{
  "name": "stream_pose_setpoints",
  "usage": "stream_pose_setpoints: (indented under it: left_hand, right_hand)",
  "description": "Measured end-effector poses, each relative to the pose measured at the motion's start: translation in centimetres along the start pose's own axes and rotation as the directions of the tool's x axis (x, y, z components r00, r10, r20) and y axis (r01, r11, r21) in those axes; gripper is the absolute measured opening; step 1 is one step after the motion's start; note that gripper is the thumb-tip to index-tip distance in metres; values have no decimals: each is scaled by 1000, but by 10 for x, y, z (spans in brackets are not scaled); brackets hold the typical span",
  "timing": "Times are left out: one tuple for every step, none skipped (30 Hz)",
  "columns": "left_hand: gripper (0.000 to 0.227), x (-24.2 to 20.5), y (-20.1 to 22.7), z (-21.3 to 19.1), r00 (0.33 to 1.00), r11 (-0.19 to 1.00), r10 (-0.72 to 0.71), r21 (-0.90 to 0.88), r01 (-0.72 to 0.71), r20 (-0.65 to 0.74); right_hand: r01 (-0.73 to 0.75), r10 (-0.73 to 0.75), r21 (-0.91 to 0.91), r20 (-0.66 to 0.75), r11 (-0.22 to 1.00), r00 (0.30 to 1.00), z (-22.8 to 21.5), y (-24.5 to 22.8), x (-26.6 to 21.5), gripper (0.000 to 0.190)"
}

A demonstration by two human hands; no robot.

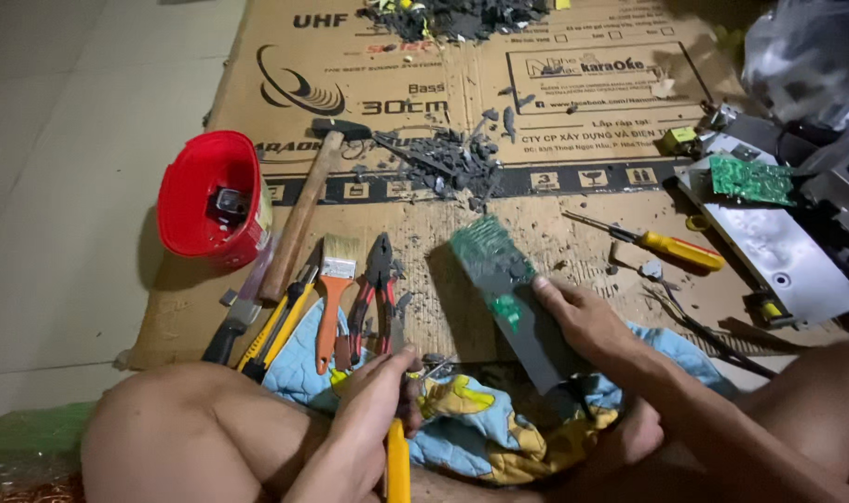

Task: The person scrapes a green circuit board with a yellow utility knife to remove a dark coating. They hold the board steady with their left hand while scraping with their right hand, occasionally turning the board to access different areas.

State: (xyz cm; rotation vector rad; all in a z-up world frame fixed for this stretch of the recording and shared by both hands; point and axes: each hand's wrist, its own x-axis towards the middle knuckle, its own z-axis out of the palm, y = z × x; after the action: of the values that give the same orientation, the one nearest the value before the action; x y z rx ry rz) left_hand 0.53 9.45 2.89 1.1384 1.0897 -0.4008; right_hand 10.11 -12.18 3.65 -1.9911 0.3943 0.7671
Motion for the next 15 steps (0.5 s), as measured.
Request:
stream_pose_setpoints:
  left_hand:
    - [25,-1,1,0,1000,1000,0,-1,0,2]
    - [24,-1,2,0,1000,1000,9,-1,-9,6]
    - [24,-2,1,0,1000,1000,12,5,-12,8]
    - [24,-2,-1,0,1000,1000,7,9,-7,7]
    - [23,-1,-1,0,1000,1000,8,-1,-8,2]
    - [22,-1,0,0,1000,1000,10,-10,-10,-3]
    - [22,-1,-1,-1,1000,1000,9,-15,-9,-6]
    - [23,0,-2,-1,999,999,38,1,-38,-1]
    - [23,0,-3,0,998,998,63,20,-63,8]
    - [23,9,-9,-1,998,998,58,20,-58,8]
    - [24,17,-15,-1,994,992,105,68,-106,20]
    - [25,26,-22,0,988,981,151,115,-154,35]
    - [25,23,-22,5,988,982,147,117,-151,40]
    - [22,21,-23,9,987,958,149,241,-158,55]
    - [20,18,-24,11,987,918,149,361,-162,64]
  right_hand:
    - [0,0,-1,-1,1000,1000,-4,1,6,59]
    - [76,-75,-164,9,983,997,-9,2,13,65]
    - [143,-140,-318,33,937,990,-12,5,19,71]
    - [137,-134,-315,33,939,990,-13,8,19,71]
    - [157,-146,-321,59,934,988,-15,7,20,63]
    - [177,-158,-327,85,928,984,-16,5,22,57]
    - [179,-158,-330,90,927,983,-18,14,32,57]
    - [235,-243,-480,46,845,969,-20,23,42,51]
    - [266,-328,-618,13,740,944,-23,33,52,46]
    - [263,-324,-619,14,740,946,-19,35,54,46]
    - [303,-425,-630,-47,715,904,-17,37,54,46]
    - [340,-519,-644,-105,685,848,-16,41,55,48]
    - [333,-515,-646,-110,687,850,-15,45,56,48]
    - [307,-499,-687,-94,659,862,-13,49,57,54]
    - [285,-481,-724,-73,629,874,-9,52,59,61]
